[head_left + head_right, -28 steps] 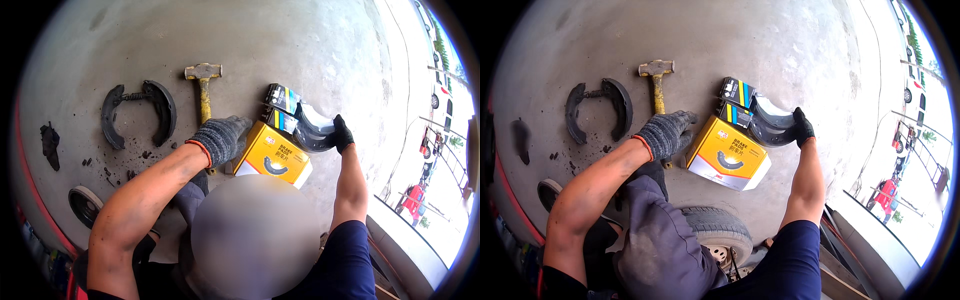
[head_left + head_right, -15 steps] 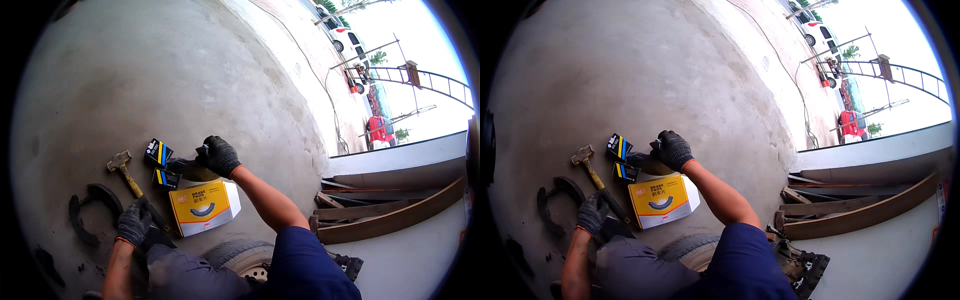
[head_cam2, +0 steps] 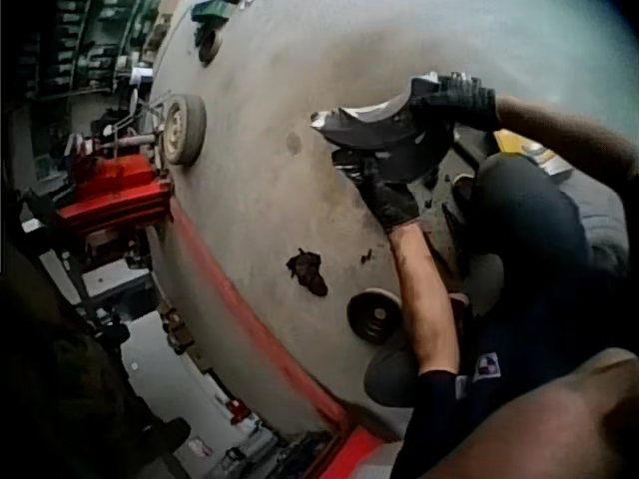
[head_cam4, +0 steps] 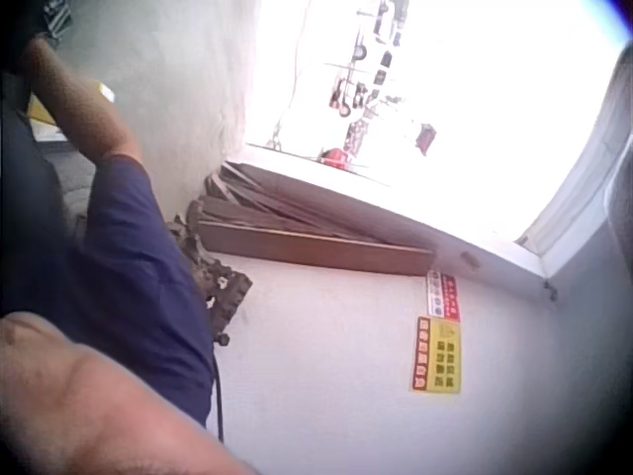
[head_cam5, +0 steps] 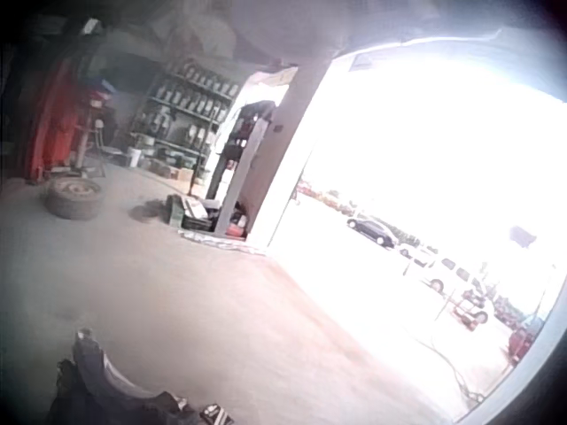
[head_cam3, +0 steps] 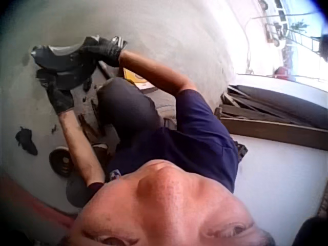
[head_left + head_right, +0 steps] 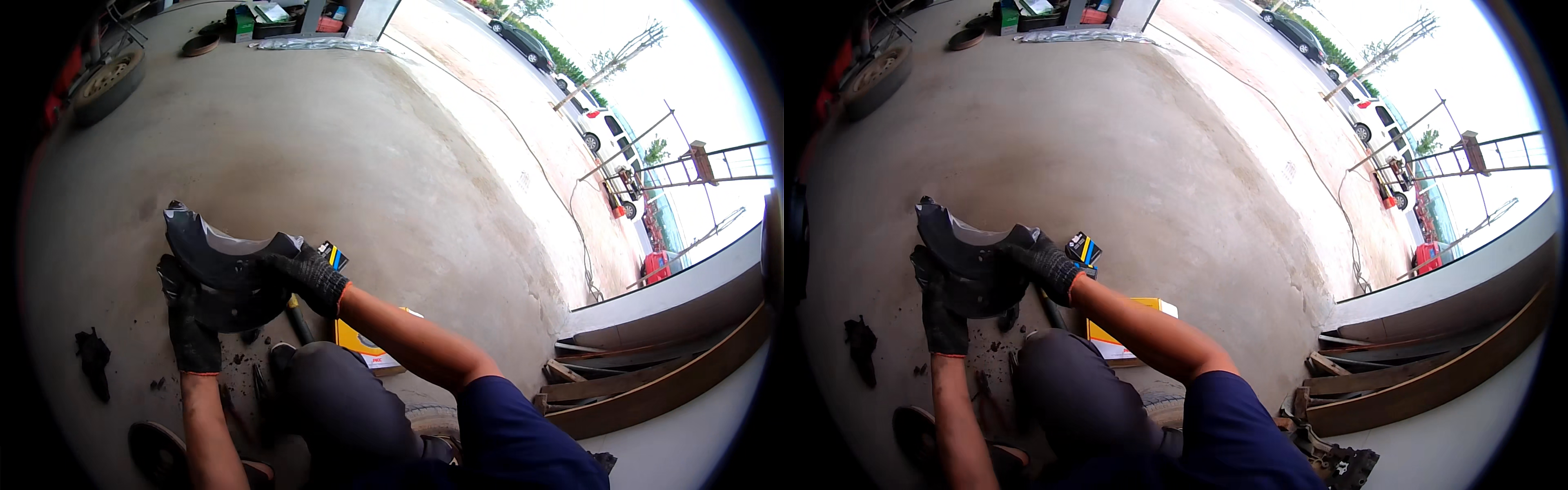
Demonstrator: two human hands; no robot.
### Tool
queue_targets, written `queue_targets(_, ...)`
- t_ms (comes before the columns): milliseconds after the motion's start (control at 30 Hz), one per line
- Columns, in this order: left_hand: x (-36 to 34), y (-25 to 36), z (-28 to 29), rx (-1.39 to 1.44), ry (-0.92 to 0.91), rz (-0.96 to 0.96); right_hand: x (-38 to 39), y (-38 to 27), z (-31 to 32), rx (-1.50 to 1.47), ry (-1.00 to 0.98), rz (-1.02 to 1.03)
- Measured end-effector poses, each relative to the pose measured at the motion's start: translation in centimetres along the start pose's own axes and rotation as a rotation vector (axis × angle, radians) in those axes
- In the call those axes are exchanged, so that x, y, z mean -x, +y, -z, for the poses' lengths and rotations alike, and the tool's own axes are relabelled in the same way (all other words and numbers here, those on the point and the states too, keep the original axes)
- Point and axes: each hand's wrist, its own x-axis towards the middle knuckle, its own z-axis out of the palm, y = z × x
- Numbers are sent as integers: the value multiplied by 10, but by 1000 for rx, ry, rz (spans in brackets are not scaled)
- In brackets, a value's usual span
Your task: The person cleans a brake drum with a cloth, removes worn brake shoes from the ground, and unboxes new brake shoes. They then align the new shoes with the springs and components on the floor.
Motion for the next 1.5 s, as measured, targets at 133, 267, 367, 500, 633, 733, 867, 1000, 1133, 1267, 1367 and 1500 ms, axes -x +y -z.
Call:
queue_targets(133, 19, 99, 35, -4, 43, -45, -31, -23, -81, 987, -3, 350)
queue_targets(267, 30, 131, 29, -570, 125, -309, -16, -89, -147, 1308, -320, 527)
queue_targets(367, 26, 125, 34, -579, 79, -528, -11, -98, -189, 1283, -374, 228)
queue_targets(500, 46, 146, 74, -880, 269, -448, 3, -61, -228, 1494, -465, 429)
queue_targets(633, 56, 132, 67, -881, 411, -533, 4, -36, -221, 1376, -357, 388)
queue_targets(733, 57, 127, 85, -746, 402, -381, 15, -35, -235, 1589, -305, 409)
queue_targets(867, 67, 127, 70, -716, 412, -249, 15, -23, -230, 1763, -230, 261)
queue_targets(1000, 67, 133, 73, -829, 461, -110, 4, -26, -226, 1586, -224, 1053)
queue_targets(1133, 73, 101, 62, -1127, 225, -262, -38, -64, -244, 1692, -128, 891)
queue_targets(1267, 85, 89, 38, -1436, 197, -203, -63, -69, -258, 1612, -358, 955)
queue_targets(1367, 74, 98, 58, -1384, 372, -62, -35, -66, -237, 1350, -178, 953)
queue_targets(1500, 57, 114, 74, -1053, 634, 150, 13, -27, -203, 1514, -241, 461)
